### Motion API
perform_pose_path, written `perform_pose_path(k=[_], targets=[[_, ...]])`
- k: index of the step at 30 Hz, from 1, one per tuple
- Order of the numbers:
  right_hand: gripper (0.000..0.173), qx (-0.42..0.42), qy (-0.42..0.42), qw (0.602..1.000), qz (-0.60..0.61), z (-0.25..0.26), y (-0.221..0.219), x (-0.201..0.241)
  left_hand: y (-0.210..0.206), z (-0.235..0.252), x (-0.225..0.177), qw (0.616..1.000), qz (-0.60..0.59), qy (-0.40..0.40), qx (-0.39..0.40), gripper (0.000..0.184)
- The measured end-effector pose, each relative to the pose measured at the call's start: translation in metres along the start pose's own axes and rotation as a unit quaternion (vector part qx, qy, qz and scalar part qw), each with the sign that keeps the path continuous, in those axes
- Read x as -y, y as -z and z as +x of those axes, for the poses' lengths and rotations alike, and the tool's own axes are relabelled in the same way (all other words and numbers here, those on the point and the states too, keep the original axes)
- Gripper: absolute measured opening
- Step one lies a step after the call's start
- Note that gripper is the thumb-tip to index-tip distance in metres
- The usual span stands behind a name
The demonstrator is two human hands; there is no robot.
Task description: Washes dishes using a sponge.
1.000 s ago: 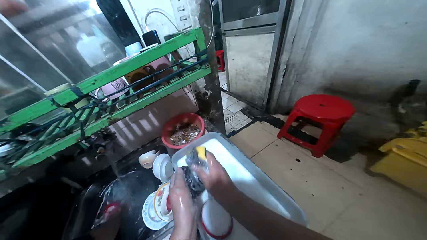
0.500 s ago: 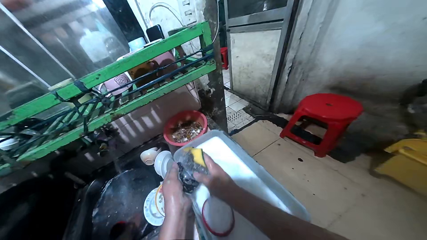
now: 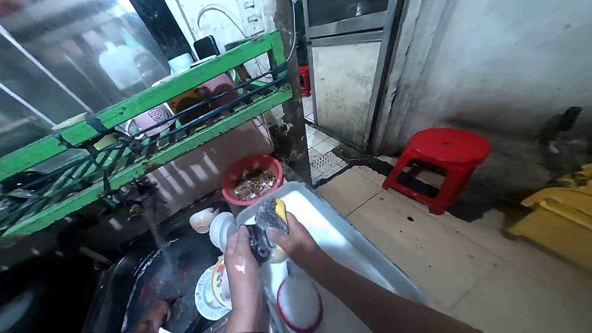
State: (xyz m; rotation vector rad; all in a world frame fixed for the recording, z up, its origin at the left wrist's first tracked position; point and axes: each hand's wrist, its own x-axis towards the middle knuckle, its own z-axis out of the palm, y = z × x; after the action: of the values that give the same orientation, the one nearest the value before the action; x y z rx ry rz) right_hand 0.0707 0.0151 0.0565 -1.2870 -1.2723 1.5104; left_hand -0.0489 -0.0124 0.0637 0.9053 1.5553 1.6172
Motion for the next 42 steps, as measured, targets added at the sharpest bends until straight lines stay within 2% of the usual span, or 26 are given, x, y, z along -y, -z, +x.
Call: perform_pose_path(k=[3,6,7,8,9,12,14,15,16,18,20,23,25,26,27,29,30,32,34,35,36,37,38,40,41,42], targets=[[0.058,0.008,-0.113,0.982,0.151,-0.007,-0.006,0.003,-0.001,-0.013,0.003,0.965,0.190,-0.178,-0.021,0.030],[0.029,0.042,-0.152,0.957,0.244,-0.009,-0.004,0.001,0.006,-0.025,0.011,0.858,0.340,-0.385,0.034,0.041],[0.025,0.042,-0.158,0.958,0.235,-0.006,-0.002,0.002,0.008,-0.026,0.014,0.838,0.355,-0.413,0.043,0.045],[0.030,0.036,-0.148,0.968,0.199,-0.004,-0.001,0.004,0.007,-0.027,0.014,0.838,0.354,-0.412,0.045,0.046],[0.039,0.024,-0.118,0.982,0.148,-0.004,0.000,0.006,0.006,-0.028,0.012,0.865,0.334,-0.373,0.044,0.043],[0.048,-0.045,0.070,0.996,-0.036,-0.016,-0.003,0.002,-0.003,-0.016,-0.002,0.984,0.129,-0.124,0.011,0.029],[0.048,-0.109,0.277,0.941,-0.159,-0.022,-0.011,-0.010,-0.004,-0.002,-0.004,0.998,-0.049,0.035,0.002,0.030],[0.051,-0.106,0.348,0.910,-0.198,-0.020,-0.010,-0.015,-0.002,0.005,-0.002,0.988,-0.118,0.102,0.003,0.030],[0.053,-0.080,0.352,0.908,-0.211,-0.019,-0.005,-0.017,0.000,0.009,0.000,0.974,-0.160,0.159,0.005,0.030],[0.052,-0.013,0.213,0.960,-0.182,-0.015,0.016,-0.018,0.006,0.019,0.007,0.955,-0.186,0.229,0.023,0.034],[0.056,-0.017,0.075,0.976,-0.202,0.002,0.041,-0.023,0.012,0.027,0.015,0.946,-0.194,0.256,0.041,0.038],[0.061,-0.003,-0.022,0.944,-0.330,0.023,0.063,-0.047,0.012,0.031,0.025,0.958,-0.147,0.239,0.062,0.037],[0.067,0.035,-0.066,0.903,-0.423,0.025,0.067,-0.058,0.000,0.033,0.033,0.979,0.000,0.164,0.117,0.032],[0.070,0.046,-0.087,0.889,-0.447,0.024,0.066,-0.062,-0.007,0.036,0.040,0.973,0.116,0.116,0.161,0.031],[0.073,0.054,-0.105,0.879,-0.461,0.024,0.065,-0.064,-0.014,0.040,0.047,0.940,0.255,0.077,0.212,0.032],[0.078,0.064,-0.113,0.868,-0.480,0.022,0.064,-0.065,-0.029,0.041,0.062,0.800,0.512,0.028,0.312,0.040],[0.077,0.066,-0.097,0.863,-0.491,0.020,0.064,-0.066,-0.036,0.036,0.069,0.730,0.593,0.011,0.340,0.042],[0.068,0.062,-0.060,0.850,-0.519,0.019,0.064,-0.071,-0.044,0.024,0.074,0.636,0.674,-0.024,0.376,0.040],[0.064,0.071,-0.078,0.862,-0.495,0.022,0.065,-0.072,-0.046,0.022,0.077,0.589,0.695,-0.041,0.410,0.039],[0.064,0.066,-0.101,0.886,-0.448,0.025,0.067,-0.072,-0.043,0.023,0.078,0.593,0.685,-0.045,0.421,0.038],[0.063,0.047,-0.119,0.920,-0.371,0.029,0.071,-0.072,-0.042,0.027,0.078,0.620,0.661,-0.035,0.421,0.038],[0.061,0.009,-0.124,0.957,-0.262,0.031,0.076,-0.074,-0.041,0.033,0.076,0.677,0.614,-0.015,0.407,0.038],[0.062,-0.027,-0.122,0.981,-0.150,0.030,0.078,-0.071,-0.041,0.039,0.074,0.757,0.530,0.015,0.381,0.036],[0.063,-0.086,-0.070,0.994,-0.013,0.020,0.074,-0.051,-0.040,0.041,0.067,0.908,0.284,0.098,0.291,0.032],[0.065,-0.105,-0.029,0.994,0.001,0.015,0.070,-0.041,-0.039,0.036,0.059,0.944,0.159,0.140,0.252,0.030],[0.068,-0.109,0.013,0.994,-0.021,0.010,0.065,-0.033,-0.037,0.028,0.050,0.957,0.064,0.171,0.226,0.028]])
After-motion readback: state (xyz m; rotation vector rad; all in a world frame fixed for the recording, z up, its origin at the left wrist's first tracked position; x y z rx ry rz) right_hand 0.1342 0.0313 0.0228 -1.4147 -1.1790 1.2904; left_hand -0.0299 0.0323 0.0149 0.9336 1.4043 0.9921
